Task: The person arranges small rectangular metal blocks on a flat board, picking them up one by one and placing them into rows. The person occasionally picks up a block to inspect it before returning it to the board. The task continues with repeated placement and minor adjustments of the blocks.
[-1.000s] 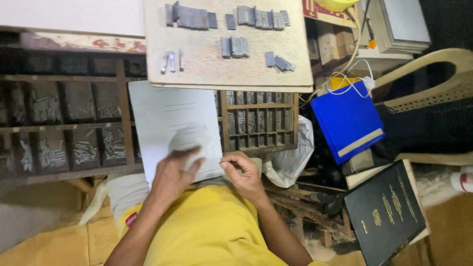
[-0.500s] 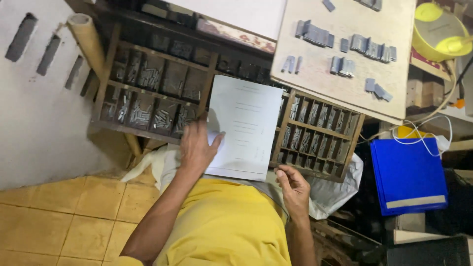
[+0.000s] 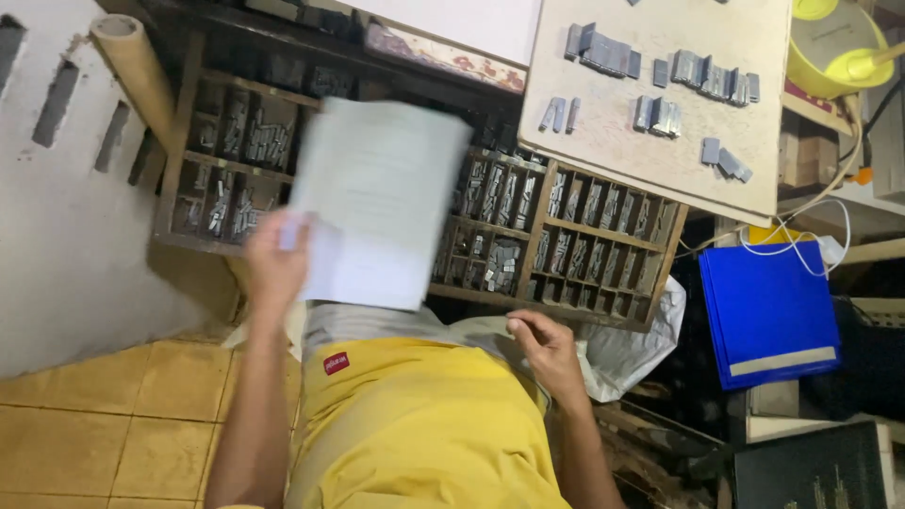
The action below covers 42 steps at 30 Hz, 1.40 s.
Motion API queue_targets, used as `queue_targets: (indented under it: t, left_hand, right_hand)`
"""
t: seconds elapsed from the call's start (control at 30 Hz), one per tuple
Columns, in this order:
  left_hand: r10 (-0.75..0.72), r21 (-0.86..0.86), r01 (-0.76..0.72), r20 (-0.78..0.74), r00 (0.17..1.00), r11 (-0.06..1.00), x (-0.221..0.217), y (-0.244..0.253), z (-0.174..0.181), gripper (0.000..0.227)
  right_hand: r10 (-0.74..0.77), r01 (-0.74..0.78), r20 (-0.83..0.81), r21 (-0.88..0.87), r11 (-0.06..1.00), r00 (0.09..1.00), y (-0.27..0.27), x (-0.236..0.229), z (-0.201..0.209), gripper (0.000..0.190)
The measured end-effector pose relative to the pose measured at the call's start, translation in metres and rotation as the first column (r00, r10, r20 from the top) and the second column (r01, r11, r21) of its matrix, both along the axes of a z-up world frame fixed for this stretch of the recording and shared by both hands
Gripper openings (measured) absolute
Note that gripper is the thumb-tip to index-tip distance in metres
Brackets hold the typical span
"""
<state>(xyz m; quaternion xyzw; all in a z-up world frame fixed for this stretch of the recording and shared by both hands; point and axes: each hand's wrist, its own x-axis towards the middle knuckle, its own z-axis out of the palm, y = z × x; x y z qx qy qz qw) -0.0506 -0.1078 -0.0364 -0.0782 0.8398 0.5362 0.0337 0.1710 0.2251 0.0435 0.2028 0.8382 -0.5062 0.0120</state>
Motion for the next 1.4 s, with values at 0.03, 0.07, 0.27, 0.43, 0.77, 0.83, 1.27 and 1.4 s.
queue_targets:
  t: [0.03, 0.07, 0.27, 0.43, 0.77, 0.83, 1.27, 1.4]
  left_hand:
    - [-0.005, -0.001, 0.005, 0.002, 1.0, 1.0, 0.002, -0.014, 0.027, 0.025]
    - [0.044, 0.087, -0.049, 0.063, 0.997, 0.995, 0.003, -0.03, 0.054, 0.02]
    - [0.195, 0.248, -0.205, 0.065, 0.979, 0.947, 0.021, -0.105, 0.046, 0.01]
    - [0.278, 0.284, -0.291, 0.087, 0.957, 0.914, 0.03, -0.106, 0.055, 0.014]
    - [0.106, 0.365, -0.15, 0.136, 0.985, 0.919, 0.021, -0.033, 0.021, 0.028]
    - [0.068, 0.325, -0.135, 0.21, 0.975, 0.936, 0.014, -0.007, 0.038, 0.046]
    - [0.035, -0.133, -0.043, -0.067, 0.997, 0.99, 0.018, 0.017, 0.11, 0.053]
    - [-0.106, -0.188, -0.006, -0.584, 0.805, 0.982, 0.011, 0.016, 0.151, 0.037]
  right_hand:
    - [-0.005, 0.005, 0.002, -0.001, 1.0, 1.0, 0.002, -0.001, -0.005, 0.025]
    - [0.051, -0.051, 0.019, 0.003, 0.999, 0.999, 0.004, -0.004, -0.011, 0.025]
    - [0.216, -0.215, 0.135, -0.018, 0.976, 0.967, 0.0, -0.05, -0.003, 0.028]
    - [0.367, -0.369, -0.186, 0.021, 0.929, 0.912, -0.006, -0.112, 0.006, 0.019]
    - [-0.178, 0.143, -0.204, -0.175, 0.974, 0.963, 0.019, -0.114, -0.038, 0.034]
    - [-0.192, 0.166, -0.192, -0.144, 0.975, 0.962, 0.042, -0.094, -0.034, 0.038]
    - [-0.465, 0.479, -0.559, -0.133, 0.868, 0.686, 0.112, -0.049, 0.16, 0.018]
    - [-0.213, 0.414, -0.752, 0.087, 0.906, 0.624, 0.111, -0.056, 0.207, 0.017]
